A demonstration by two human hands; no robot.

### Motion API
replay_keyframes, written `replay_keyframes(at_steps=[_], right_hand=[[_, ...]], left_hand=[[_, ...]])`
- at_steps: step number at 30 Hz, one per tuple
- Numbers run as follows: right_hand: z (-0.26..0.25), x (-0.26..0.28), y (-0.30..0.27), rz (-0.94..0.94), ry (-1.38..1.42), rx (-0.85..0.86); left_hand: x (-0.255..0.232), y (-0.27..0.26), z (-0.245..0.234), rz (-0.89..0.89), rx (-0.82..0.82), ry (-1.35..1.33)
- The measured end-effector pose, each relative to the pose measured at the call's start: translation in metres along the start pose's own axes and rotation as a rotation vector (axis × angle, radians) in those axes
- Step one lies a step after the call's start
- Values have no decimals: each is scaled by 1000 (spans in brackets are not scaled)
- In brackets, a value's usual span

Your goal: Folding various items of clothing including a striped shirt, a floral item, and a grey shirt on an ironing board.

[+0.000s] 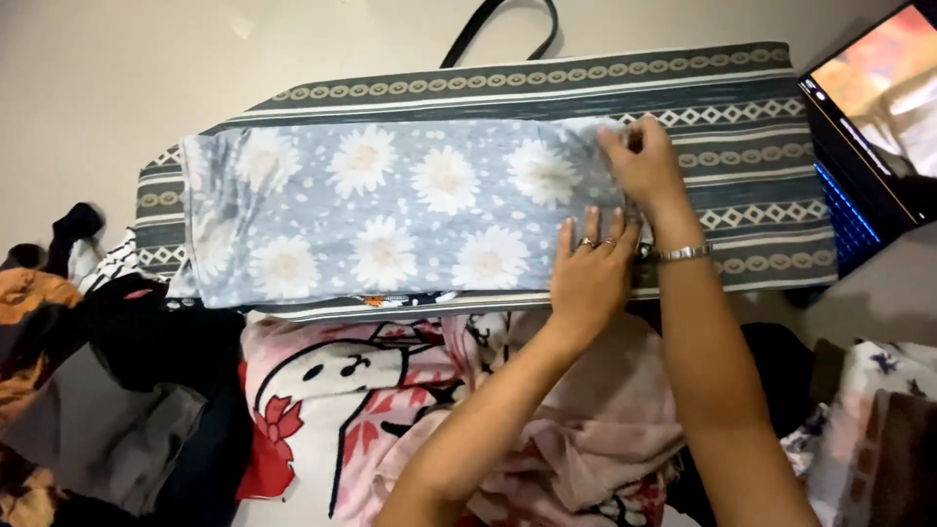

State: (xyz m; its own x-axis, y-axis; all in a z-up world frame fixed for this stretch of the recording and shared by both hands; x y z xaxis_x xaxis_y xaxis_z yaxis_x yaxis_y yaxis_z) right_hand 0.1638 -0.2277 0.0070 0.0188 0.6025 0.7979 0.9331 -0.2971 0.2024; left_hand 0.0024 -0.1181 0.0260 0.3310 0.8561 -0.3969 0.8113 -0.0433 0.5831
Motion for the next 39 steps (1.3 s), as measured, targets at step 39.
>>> replay_keyframes(at_steps=[39], right_hand=[[-25,-10,11,-18,-375,205]], left_hand=[[5,0,-7,-166,-52,-295]])
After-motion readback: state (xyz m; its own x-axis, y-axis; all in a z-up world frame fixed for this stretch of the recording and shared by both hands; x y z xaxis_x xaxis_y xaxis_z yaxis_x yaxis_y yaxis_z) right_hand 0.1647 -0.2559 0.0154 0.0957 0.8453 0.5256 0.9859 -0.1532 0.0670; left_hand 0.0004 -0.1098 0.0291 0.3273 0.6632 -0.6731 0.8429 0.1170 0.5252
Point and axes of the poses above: each hand's wrist, its own y-axis towards the middle knuckle, its own z-axis out of the palm, x = y × z, the point moved 4 cm from there along y, towards the middle knuckle, and after that the axes turned 14 degrees about -x, right-handed, at the moved point
